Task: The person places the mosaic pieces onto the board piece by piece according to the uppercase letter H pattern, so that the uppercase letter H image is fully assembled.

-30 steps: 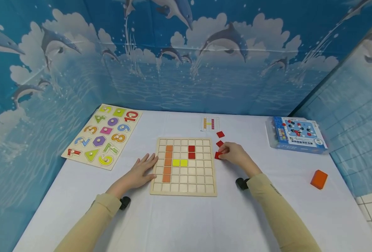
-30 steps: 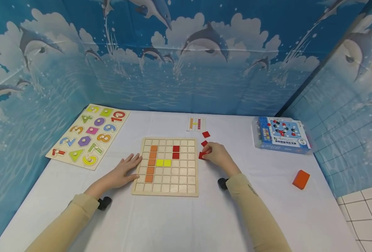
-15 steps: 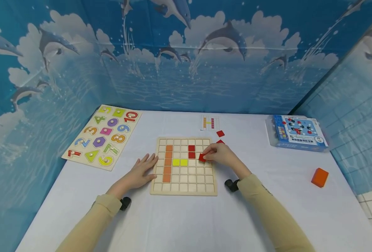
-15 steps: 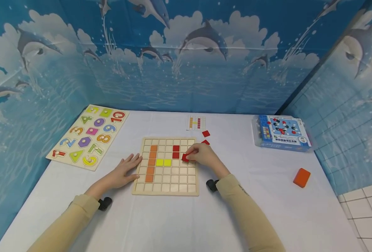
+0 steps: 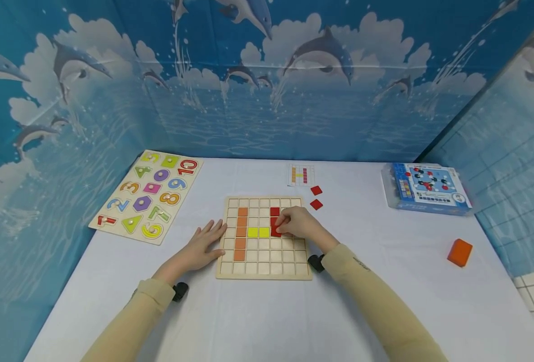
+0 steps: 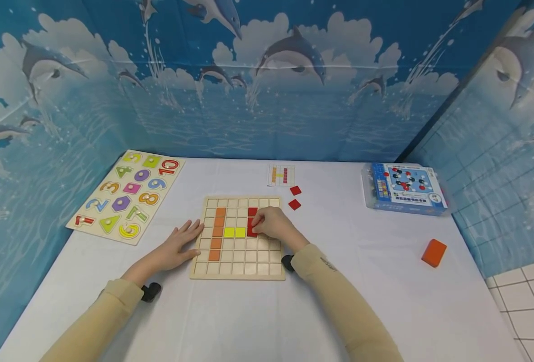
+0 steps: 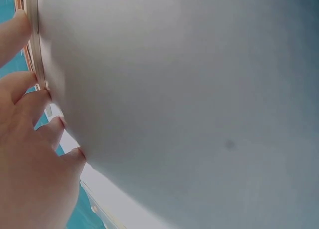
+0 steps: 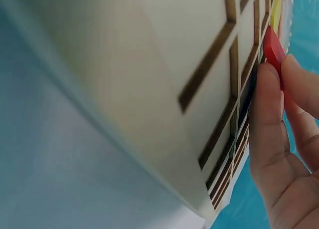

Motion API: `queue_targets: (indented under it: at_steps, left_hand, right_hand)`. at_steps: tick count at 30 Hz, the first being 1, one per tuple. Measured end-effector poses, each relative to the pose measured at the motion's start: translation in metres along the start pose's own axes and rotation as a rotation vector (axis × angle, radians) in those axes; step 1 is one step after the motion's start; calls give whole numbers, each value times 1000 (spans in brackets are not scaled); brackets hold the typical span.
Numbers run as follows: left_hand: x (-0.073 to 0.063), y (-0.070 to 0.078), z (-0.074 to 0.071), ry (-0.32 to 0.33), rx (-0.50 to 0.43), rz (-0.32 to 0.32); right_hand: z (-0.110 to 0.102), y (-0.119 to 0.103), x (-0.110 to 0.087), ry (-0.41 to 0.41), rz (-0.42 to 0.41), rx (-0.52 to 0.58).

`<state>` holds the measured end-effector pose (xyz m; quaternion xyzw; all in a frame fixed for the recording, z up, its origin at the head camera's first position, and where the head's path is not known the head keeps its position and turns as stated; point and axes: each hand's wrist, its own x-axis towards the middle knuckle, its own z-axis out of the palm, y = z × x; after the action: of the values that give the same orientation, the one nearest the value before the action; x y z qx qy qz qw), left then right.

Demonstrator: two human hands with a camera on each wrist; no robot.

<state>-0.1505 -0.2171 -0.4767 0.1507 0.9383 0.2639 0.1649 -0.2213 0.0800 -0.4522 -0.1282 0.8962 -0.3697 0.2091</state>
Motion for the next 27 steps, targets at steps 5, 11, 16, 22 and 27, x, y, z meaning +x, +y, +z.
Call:
queue_targets:
  at_steps: [5, 11, 16, 22, 27]
  left_hand:
    - [0, -1, 0, 7, -1, 6]
    - [1, -2, 2, 10, 0, 10]
    - [1, -2, 2, 8, 0, 13]
    - [1, -2, 2, 7, 4, 8]
    - [1, -2, 1, 4, -5, 5]
  right_hand:
    - [2, -2, 1, 4, 7, -19]
    - [7, -3, 2, 22, -18, -84]
    - [10, -5, 3, 32, -33, -140]
    - [10, -10, 1, 35, -28, -174]
    - [8, -6, -1, 31, -25, -127]
